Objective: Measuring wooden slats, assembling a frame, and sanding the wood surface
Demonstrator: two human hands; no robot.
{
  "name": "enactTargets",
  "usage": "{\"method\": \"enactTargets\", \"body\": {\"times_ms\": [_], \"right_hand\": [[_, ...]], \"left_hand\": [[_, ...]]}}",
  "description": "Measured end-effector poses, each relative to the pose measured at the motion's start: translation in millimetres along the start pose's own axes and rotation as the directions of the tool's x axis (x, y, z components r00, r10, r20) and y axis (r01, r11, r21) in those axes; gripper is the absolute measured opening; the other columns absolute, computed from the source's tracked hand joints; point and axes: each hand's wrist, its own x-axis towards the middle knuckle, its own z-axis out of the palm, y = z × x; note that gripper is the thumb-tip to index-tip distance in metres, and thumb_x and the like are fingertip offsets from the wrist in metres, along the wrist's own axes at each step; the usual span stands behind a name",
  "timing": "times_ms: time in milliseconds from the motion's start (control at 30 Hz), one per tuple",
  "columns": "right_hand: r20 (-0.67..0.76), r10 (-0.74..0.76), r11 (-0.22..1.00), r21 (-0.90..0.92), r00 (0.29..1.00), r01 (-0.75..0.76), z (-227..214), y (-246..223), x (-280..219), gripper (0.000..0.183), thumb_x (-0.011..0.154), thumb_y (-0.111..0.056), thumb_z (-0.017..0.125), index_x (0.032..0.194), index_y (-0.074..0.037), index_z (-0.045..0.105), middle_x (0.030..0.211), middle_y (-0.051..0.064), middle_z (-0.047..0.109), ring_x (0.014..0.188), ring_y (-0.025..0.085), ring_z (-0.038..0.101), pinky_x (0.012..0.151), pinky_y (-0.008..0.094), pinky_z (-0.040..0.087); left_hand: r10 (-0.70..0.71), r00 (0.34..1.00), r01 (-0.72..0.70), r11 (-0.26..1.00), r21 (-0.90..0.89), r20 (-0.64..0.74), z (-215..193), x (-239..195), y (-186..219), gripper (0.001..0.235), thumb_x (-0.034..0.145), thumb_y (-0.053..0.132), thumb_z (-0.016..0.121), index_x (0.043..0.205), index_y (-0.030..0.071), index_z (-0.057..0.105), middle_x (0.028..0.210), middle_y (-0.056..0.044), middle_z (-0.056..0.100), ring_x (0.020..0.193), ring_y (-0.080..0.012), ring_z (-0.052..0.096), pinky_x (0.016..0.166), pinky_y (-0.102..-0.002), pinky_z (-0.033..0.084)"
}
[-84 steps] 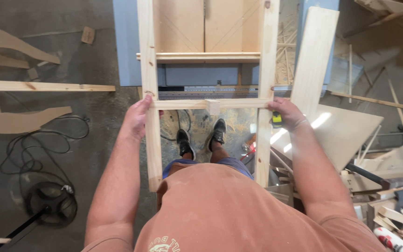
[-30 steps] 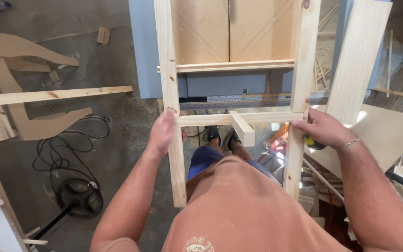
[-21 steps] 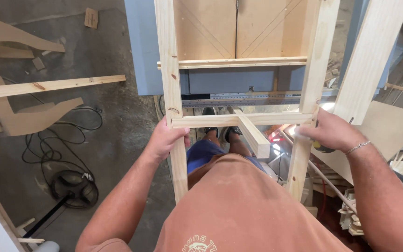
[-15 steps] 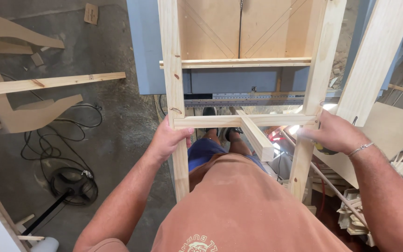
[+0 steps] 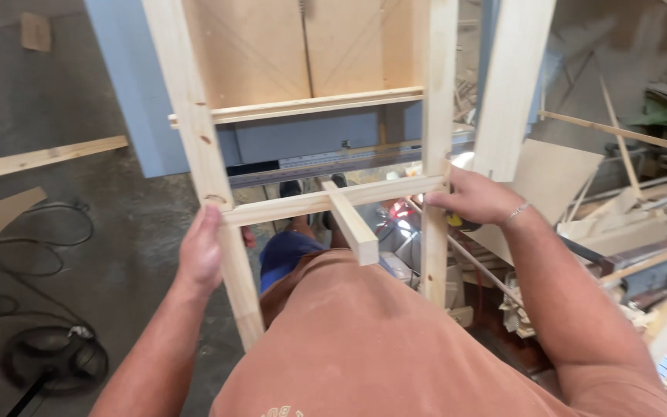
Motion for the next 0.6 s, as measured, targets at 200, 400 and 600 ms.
{"method": "enactTargets", "body": {"times_ms": [200, 400, 600], "right_hand": [[-0.047, -0.095, 0.813, 0.572, 0.994, 0.105, 28, 105, 55, 0.042, 0.105, -0.032, 0.056, 0.126, 0.004, 0.064, 0.107, 0.016, 0.071, 0.098, 0.026, 0.066, 0.092, 0.046, 0.053], [-0.008, -0.069, 0.571, 0.820, 0.998, 0.046, 42, 135, 75, 0.032, 0.100, -0.028, 0.068, 0.114, 0.001, 0.069, 0.086, 0.013, 0.072, 0.067, 0.020, 0.071, 0.060, 0.036, 0.062], [-0.003, -0.055, 0.568, 0.823, 0.998, 0.034, 37, 128, 72, 0.027, 0.095, -0.024, 0.073, 0.107, 0.000, 0.069, 0.080, 0.013, 0.071, 0.061, 0.019, 0.070, 0.053, 0.033, 0.062]], "left_hand": [[0.089, 0.996, -0.088, 0.995, 0.042, -0.011, 10, -10, 14, 0.035, 0.107, 0.047, 0.052, 0.121, 0.015, 0.051, 0.076, -0.021, 0.072, 0.067, -0.0268, 0.076, 0.060, -0.034, 0.063], [0.103, 0.995, -0.101, 0.993, 0.066, -0.021, 6, -6, 10, 0.033, 0.106, 0.046, 0.054, 0.117, 0.015, 0.052, 0.076, -0.021, 0.072, 0.068, -0.0268, 0.076, 0.058, -0.033, 0.062], [0.110, 0.994, -0.108, 0.992, 0.065, -0.027, 3, -3, 6, 0.030, 0.106, 0.045, 0.055, 0.115, 0.016, 0.053, 0.076, -0.020, 0.072, 0.068, -0.0246, 0.075, 0.060, -0.031, 0.061]]}}
